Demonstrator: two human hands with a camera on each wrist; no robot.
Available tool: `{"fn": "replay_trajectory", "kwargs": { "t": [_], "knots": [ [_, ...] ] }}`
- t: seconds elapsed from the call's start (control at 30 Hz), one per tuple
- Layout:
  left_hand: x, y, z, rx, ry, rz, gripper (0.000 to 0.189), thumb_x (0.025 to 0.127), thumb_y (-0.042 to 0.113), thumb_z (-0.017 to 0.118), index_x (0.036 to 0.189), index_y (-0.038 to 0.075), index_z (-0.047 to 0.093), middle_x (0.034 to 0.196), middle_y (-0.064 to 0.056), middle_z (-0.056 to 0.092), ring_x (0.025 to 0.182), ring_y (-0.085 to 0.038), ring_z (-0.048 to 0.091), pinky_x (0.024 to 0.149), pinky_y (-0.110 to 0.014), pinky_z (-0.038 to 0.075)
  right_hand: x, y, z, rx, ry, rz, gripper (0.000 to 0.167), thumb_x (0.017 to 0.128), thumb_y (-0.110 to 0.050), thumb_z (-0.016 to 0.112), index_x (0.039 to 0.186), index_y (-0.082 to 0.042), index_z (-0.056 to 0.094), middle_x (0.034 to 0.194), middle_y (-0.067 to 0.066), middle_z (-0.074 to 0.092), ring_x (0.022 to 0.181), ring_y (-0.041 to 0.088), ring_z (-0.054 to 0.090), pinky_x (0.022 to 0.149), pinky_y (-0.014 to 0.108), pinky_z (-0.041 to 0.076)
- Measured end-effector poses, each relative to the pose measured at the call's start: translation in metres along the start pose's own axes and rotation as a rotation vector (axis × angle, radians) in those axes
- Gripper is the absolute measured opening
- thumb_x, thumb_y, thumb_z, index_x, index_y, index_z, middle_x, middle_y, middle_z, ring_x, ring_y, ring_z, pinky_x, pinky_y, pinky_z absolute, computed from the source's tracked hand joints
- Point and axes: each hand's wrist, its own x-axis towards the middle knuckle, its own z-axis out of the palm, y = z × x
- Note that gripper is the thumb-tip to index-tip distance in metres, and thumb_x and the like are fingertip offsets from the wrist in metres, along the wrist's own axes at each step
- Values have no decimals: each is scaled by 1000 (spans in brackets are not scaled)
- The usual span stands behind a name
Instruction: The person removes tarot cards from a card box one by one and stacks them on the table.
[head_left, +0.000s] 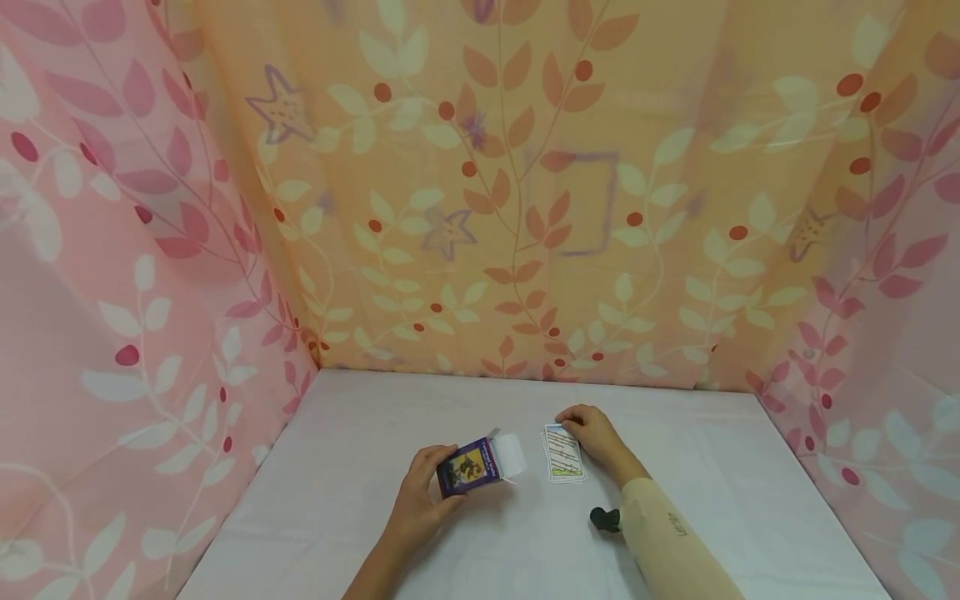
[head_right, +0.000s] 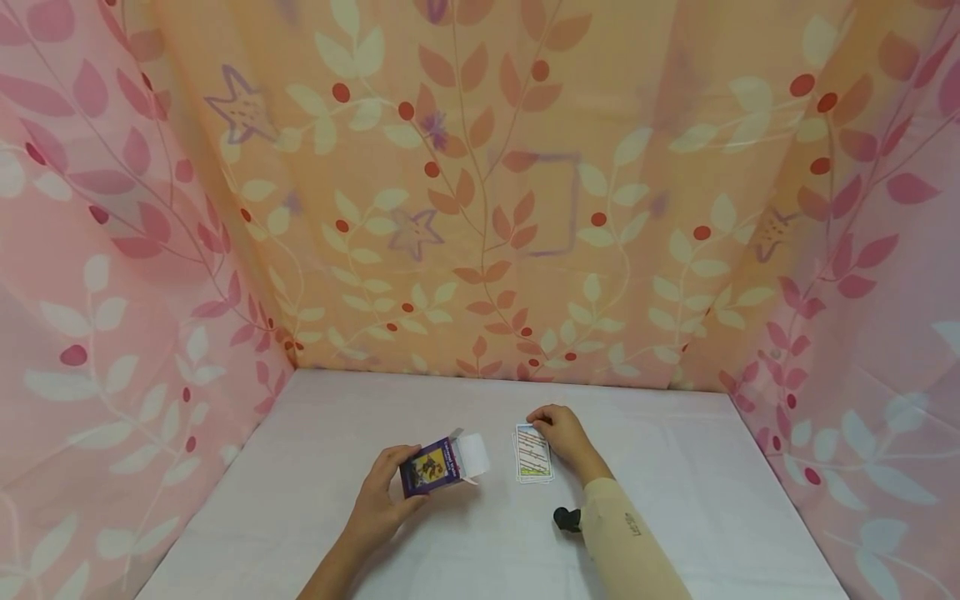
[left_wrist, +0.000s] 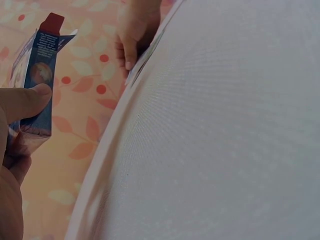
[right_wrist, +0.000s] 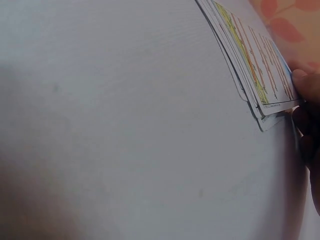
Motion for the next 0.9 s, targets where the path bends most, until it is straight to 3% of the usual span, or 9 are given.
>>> {"fn": "replay_trajectory", "kwargs": {
  "t": [0.47, 0.73, 0.9],
  "knots": [
    [-1, 0, 0, 13, 0, 14, 85, 71, 10, 94, 145, 23, 54, 140, 11, 50, 134, -15, 51, 116, -47, 44, 1, 1, 4, -53, 21, -23, 15, 98, -3, 66, 104, -12, 75, 106, 2, 72, 109, 23, 63, 105, 50, 51],
    [-1, -1, 0, 3, -6, 8, 88, 71, 11, 94, 144, 36, 51, 140, 12, 50, 134, -15, 51, 117, -44, 43, 1, 3, 5, -91, 35, -42, 16, 97, -3, 66, 104, -14, 75, 106, 0, 72, 108, 22, 63, 104, 50, 52],
    [-1, -2, 0, -11, -5, -5, 87, 71, 10, 94, 144, 36, 52, 139, 15, 50, 134, -12, 50, 118, -43, 43, 2, 4, 5, -105, 34, -50, 16, 97, -3, 67, 104, -15, 75, 106, 1, 71, 107, 21, 62, 103, 49, 52]
  ]
}}
